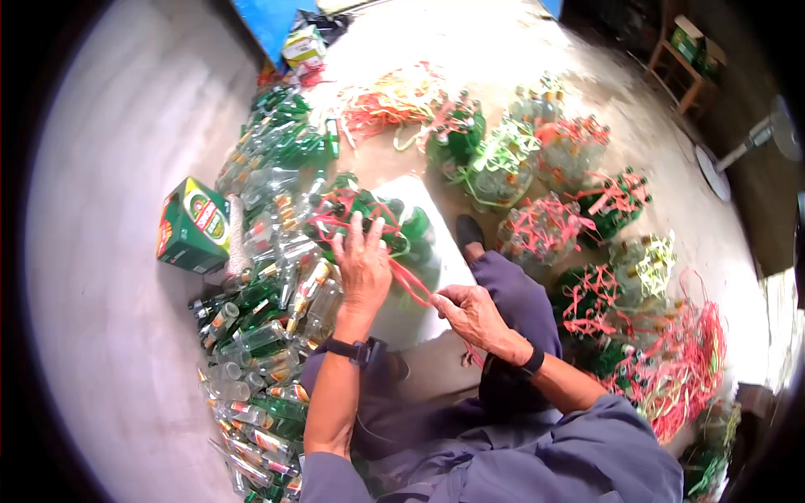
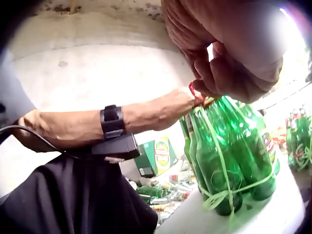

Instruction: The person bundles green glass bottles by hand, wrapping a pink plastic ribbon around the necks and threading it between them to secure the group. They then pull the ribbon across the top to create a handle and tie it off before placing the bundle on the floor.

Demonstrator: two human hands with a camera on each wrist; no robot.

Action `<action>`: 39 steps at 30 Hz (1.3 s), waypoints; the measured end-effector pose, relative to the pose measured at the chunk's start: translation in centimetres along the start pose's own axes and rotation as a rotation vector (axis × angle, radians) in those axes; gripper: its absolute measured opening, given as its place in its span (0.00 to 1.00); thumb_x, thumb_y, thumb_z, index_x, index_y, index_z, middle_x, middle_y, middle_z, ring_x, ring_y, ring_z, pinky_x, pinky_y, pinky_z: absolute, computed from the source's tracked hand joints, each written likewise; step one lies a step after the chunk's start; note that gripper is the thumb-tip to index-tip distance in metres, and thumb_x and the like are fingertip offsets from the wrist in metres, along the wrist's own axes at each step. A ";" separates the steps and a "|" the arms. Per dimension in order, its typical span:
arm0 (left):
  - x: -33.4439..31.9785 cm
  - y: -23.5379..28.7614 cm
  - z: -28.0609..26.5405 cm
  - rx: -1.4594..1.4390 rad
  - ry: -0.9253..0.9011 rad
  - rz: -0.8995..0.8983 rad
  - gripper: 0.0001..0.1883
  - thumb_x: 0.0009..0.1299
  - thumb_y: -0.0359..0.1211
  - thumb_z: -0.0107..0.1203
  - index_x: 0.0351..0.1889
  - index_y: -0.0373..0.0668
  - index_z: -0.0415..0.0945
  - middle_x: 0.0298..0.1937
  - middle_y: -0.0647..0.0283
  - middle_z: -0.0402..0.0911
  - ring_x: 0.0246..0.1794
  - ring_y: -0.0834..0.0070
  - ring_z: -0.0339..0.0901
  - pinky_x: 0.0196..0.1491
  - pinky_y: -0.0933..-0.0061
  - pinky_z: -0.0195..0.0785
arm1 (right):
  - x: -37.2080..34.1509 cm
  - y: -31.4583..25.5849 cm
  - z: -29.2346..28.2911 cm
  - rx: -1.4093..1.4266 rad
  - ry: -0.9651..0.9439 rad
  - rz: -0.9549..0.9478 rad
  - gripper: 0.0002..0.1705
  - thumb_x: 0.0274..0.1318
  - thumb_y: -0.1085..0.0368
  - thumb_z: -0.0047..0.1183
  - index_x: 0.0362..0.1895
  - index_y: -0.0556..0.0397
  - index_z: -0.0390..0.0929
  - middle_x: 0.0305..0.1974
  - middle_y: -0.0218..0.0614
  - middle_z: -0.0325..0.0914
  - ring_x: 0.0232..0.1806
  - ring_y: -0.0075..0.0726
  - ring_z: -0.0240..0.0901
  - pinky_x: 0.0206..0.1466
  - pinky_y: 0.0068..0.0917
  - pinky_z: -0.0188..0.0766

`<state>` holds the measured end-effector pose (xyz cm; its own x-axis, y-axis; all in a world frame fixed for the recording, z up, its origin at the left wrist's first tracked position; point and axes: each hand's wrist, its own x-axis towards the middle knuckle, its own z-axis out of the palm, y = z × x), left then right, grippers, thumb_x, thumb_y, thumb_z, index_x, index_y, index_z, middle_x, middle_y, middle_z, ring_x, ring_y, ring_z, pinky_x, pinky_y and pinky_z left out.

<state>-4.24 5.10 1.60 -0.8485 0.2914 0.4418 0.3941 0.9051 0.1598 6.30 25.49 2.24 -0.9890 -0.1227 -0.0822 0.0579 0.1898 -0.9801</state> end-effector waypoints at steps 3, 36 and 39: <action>0.0 -0.7 0.6 0.055 -0.017 0.049 0.22 0.77 0.34 0.49 0.68 0.44 0.72 0.73 0.44 0.66 0.76 0.54 0.60 0.75 0.42 0.46 | -3.3 -2.3 -2.5 -0.073 0.029 -0.072 0.14 0.66 0.61 0.55 0.41 0.59 0.84 0.31 0.50 0.82 0.30 0.50 0.80 0.33 0.40 0.73; -8.9 -2.6 -13.4 -0.309 -0.297 -0.034 0.24 0.72 0.36 0.59 0.64 0.35 0.75 0.67 0.41 0.74 0.72 0.44 0.67 0.73 0.54 0.60 | -11.7 -5.2 -9.9 -0.435 -0.114 -0.243 0.09 0.63 0.63 0.58 0.38 0.55 0.83 0.33 0.48 0.82 0.34 0.57 0.81 0.37 0.44 0.78; -13.6 -3.2 -15.4 -0.302 -0.389 -0.125 0.20 0.71 0.35 0.60 0.57 0.34 0.79 0.63 0.42 0.78 0.71 0.45 0.69 0.72 0.54 0.61 | -7.4 -7.7 -11.6 -0.516 -0.212 -0.270 0.09 0.63 0.62 0.59 0.37 0.54 0.83 0.32 0.48 0.82 0.33 0.57 0.80 0.37 0.44 0.78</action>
<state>11.43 -6.51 8.65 -0.9418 0.3324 0.0502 0.3167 0.8273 0.4640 11.61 36.27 12.54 -0.9078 -0.4134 0.0706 -0.3165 0.5648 -0.7621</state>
